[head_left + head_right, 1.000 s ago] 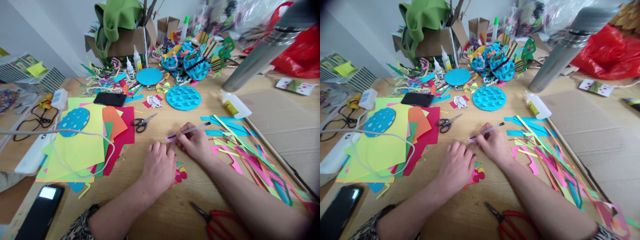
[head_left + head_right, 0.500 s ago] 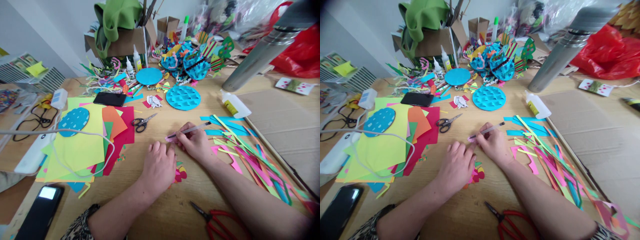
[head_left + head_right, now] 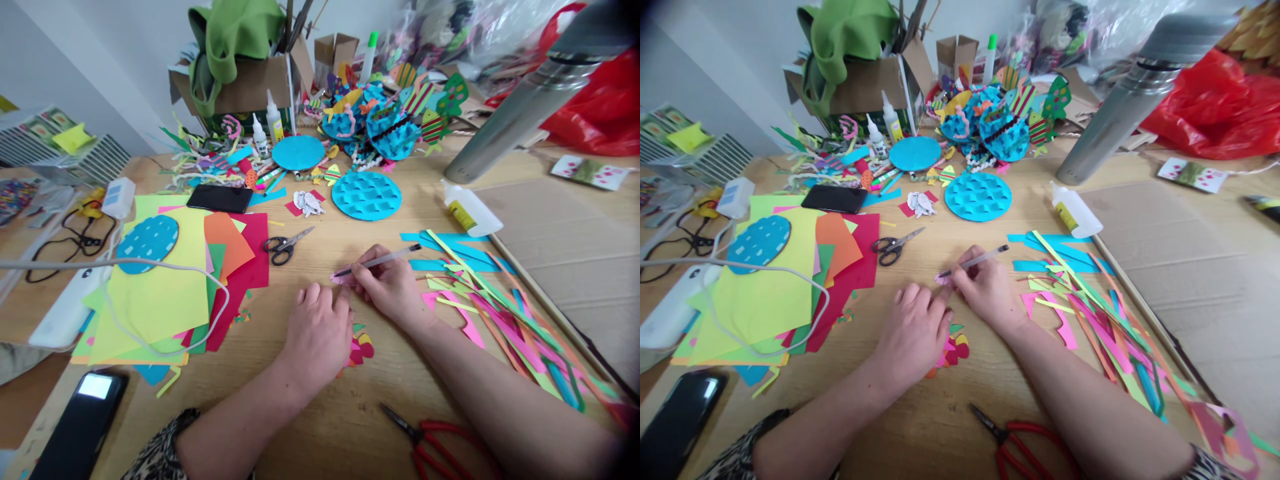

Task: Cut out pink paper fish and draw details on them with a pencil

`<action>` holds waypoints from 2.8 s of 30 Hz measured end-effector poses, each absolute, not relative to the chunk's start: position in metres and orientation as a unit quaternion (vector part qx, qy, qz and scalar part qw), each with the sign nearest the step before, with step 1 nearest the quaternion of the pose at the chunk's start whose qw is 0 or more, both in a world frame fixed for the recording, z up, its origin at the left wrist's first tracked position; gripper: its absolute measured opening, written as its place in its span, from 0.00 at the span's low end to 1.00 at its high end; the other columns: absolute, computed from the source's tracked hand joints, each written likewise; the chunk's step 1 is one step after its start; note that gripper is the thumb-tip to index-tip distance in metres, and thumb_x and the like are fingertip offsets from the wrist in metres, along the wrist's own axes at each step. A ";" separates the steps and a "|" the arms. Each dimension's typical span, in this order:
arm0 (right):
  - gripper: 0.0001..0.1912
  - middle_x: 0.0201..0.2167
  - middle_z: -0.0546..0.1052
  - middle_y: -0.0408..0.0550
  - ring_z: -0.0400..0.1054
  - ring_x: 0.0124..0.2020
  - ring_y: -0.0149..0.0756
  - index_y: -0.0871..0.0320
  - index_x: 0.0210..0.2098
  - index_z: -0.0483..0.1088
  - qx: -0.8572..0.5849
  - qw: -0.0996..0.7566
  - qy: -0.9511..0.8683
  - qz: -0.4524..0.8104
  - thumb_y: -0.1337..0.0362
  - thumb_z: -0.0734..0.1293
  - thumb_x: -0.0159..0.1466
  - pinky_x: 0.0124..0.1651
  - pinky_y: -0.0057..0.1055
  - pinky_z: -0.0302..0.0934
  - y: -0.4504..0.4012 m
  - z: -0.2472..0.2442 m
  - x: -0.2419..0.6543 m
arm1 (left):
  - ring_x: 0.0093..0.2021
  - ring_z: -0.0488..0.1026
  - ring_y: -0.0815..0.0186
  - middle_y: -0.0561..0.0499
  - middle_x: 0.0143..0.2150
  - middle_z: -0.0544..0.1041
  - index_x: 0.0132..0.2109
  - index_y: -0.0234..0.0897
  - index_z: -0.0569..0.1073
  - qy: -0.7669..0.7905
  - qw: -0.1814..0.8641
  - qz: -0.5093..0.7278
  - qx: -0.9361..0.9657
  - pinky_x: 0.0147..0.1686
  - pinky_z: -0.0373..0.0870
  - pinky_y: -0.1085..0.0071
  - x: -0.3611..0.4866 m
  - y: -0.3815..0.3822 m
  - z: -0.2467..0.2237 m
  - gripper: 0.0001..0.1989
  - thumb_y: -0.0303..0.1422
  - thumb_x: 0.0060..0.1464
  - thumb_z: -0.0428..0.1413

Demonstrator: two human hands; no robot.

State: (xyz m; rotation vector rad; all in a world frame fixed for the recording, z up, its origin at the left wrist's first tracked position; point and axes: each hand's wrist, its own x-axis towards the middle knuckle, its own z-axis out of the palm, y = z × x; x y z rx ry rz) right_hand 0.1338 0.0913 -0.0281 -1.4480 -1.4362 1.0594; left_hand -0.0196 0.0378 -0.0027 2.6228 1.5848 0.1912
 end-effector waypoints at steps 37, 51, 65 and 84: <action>0.08 0.17 0.71 0.39 0.64 0.16 0.30 0.55 0.28 0.65 -0.579 0.414 -0.575 0.403 0.62 0.68 0.61 0.20 0.26 0.55 0.092 -0.030 0.134 | 0.41 0.66 0.54 0.44 0.36 0.73 0.55 0.33 0.73 0.514 0.036 0.065 0.854 0.40 0.65 0.57 -0.020 0.039 -0.005 0.16 0.33 0.63 0.53; 0.08 0.17 0.71 0.39 0.65 0.16 0.30 0.55 0.29 0.65 -0.576 0.416 -0.576 0.404 0.62 0.67 0.61 0.20 0.26 0.56 0.092 -0.030 0.135 | 0.41 0.67 0.54 0.44 0.36 0.73 0.54 0.33 0.73 0.516 0.036 0.061 0.854 0.40 0.65 0.58 -0.020 0.039 -0.004 0.15 0.33 0.63 0.53; 0.08 0.16 0.72 0.39 0.66 0.16 0.30 0.56 0.29 0.65 -0.571 0.416 -0.579 0.407 0.62 0.67 0.62 0.19 0.26 0.56 0.092 -0.028 0.134 | 0.42 0.66 0.53 0.44 0.37 0.73 0.56 0.32 0.72 0.517 0.041 0.061 0.853 0.40 0.65 0.57 -0.019 0.038 -0.004 0.17 0.32 0.62 0.53; 0.08 0.16 0.71 0.39 0.63 0.15 0.30 0.55 0.28 0.64 -0.571 0.427 -0.575 0.401 0.62 0.67 0.62 0.19 0.27 0.57 0.091 -0.027 0.133 | 0.42 0.66 0.53 0.44 0.37 0.73 0.58 0.33 0.71 0.523 0.050 0.062 0.848 0.40 0.64 0.58 -0.019 0.037 -0.004 0.18 0.32 0.62 0.53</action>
